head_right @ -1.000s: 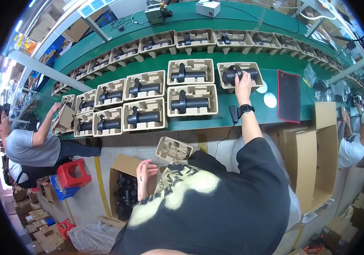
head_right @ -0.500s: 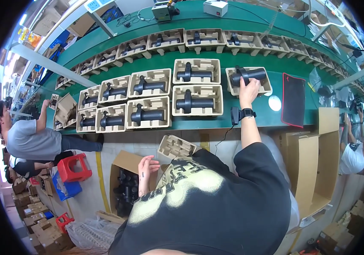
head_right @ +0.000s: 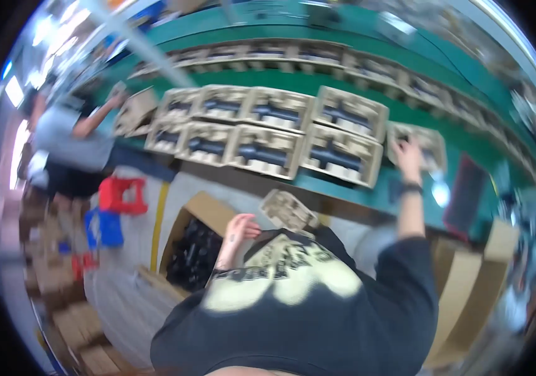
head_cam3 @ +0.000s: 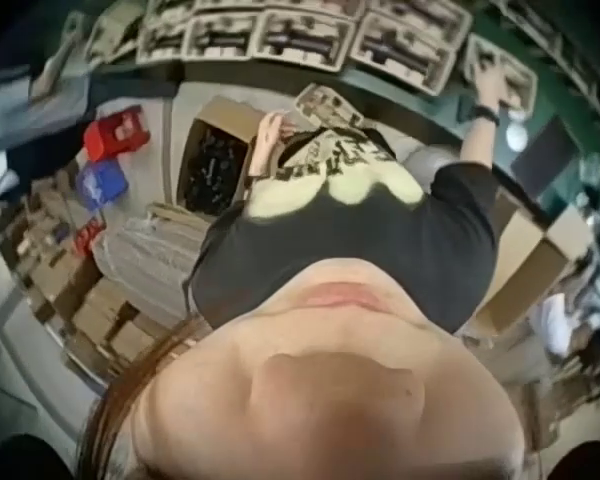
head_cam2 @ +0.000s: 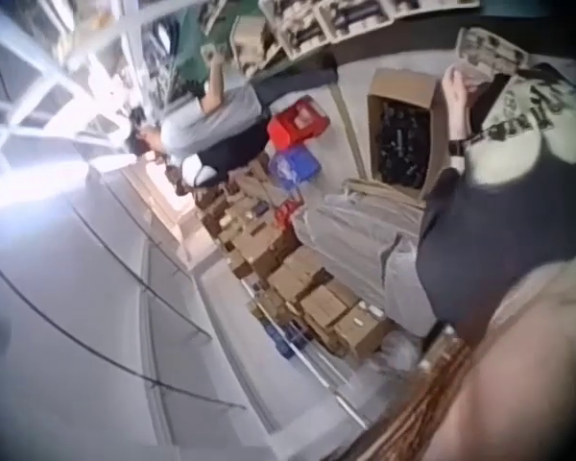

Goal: The person places cardboard trays onto the assembly line, retrieves black plastic components from a box, and fits them into the trays. They also stack empty cardboard trays together and move them aside while continuing to fill the trays on the line.

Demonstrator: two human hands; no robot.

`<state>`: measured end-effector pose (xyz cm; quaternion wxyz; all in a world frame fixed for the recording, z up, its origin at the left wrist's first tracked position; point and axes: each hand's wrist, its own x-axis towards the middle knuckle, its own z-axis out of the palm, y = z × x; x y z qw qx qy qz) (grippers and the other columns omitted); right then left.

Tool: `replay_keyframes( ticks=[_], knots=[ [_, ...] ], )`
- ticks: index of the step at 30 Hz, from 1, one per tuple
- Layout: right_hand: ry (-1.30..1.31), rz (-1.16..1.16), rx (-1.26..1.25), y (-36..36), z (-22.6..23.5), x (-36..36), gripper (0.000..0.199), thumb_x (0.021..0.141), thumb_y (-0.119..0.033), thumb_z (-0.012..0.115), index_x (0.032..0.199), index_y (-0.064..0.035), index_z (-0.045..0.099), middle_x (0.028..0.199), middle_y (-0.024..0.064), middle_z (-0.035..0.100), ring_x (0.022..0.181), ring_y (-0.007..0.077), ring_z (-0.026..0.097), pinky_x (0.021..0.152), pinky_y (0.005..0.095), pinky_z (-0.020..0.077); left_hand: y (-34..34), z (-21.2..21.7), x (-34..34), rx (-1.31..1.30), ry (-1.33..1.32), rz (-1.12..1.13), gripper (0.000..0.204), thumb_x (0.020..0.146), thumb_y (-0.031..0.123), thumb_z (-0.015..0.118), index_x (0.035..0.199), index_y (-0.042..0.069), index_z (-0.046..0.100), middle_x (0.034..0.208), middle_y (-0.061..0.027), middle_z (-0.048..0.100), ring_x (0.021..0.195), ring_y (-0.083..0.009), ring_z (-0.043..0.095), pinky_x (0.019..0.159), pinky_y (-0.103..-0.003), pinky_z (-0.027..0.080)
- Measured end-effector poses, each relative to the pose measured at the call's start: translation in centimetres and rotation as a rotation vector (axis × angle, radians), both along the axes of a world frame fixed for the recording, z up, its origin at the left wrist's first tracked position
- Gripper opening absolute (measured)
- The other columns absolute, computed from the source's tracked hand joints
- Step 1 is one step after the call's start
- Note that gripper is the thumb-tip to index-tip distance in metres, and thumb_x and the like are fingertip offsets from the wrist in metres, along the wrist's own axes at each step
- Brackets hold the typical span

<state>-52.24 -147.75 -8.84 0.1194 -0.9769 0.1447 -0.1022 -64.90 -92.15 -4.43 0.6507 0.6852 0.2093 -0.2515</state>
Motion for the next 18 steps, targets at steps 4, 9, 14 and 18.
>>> replay_keyframes(
  ticks=[4,9,14,18],
  knots=[
    [-0.036,0.017,-0.03,0.4,-0.4,-2.6,0.051,0.085,-0.049,0.053,0.113,-0.007,0.062,0.132,0.0196,0.046,0.12,0.0373,0.042,0.101,0.0437,0.0321,0.3,-0.3,-0.1,-0.007,-0.023,-0.074,0.031,0.095,0.027,0.041,0.111,0.004,0.054,0.083,-0.0087,0.063,0.066,-0.0155,0.064,0.058,-0.026,0.051],
    [0.304,-0.185,-0.032,8.5,3.6,-3.1,0.065,0.085,-0.061,0.046,0.126,-0.012,0.054,0.145,0.016,0.029,0.127,0.0402,0.032,0.102,0.0536,0.0276,1.8,0.6,-1.0,0.036,0.019,-0.005,0.031,0.095,0.027,0.041,0.112,0.004,0.054,0.084,-0.0082,0.063,0.066,-0.0144,0.063,0.059,-0.026,0.051],
    [0.371,-0.103,0.006,11.2,4.7,-3.1,0.071,0.079,-0.063,0.052,0.131,-0.0131,0.05,0.148,0.0152,0.023,0.129,0.0424,0.028,0.102,0.0538,0.0277,2.2,0.3,-1.1,0.043,0.021,-0.015,0.032,0.095,0.028,0.041,0.111,0.004,0.054,0.085,-0.0086,0.063,0.066,-0.0142,0.062,0.058,-0.026,0.05],
    [0.371,0.021,0.026,9.7,4.2,-3.8,0.084,0.069,-0.059,0.064,0.136,-0.0134,0.042,0.15,0.0134,0.018,0.129,0.0459,0.026,0.102,0.0555,0.0269,1.8,-0.1,-0.7,0.016,0.032,-0.009,0.032,0.095,0.028,0.041,0.11,0.003,0.054,0.085,-0.0086,0.063,0.065,-0.0144,0.062,0.058,-0.026,0.05]
  ],
)
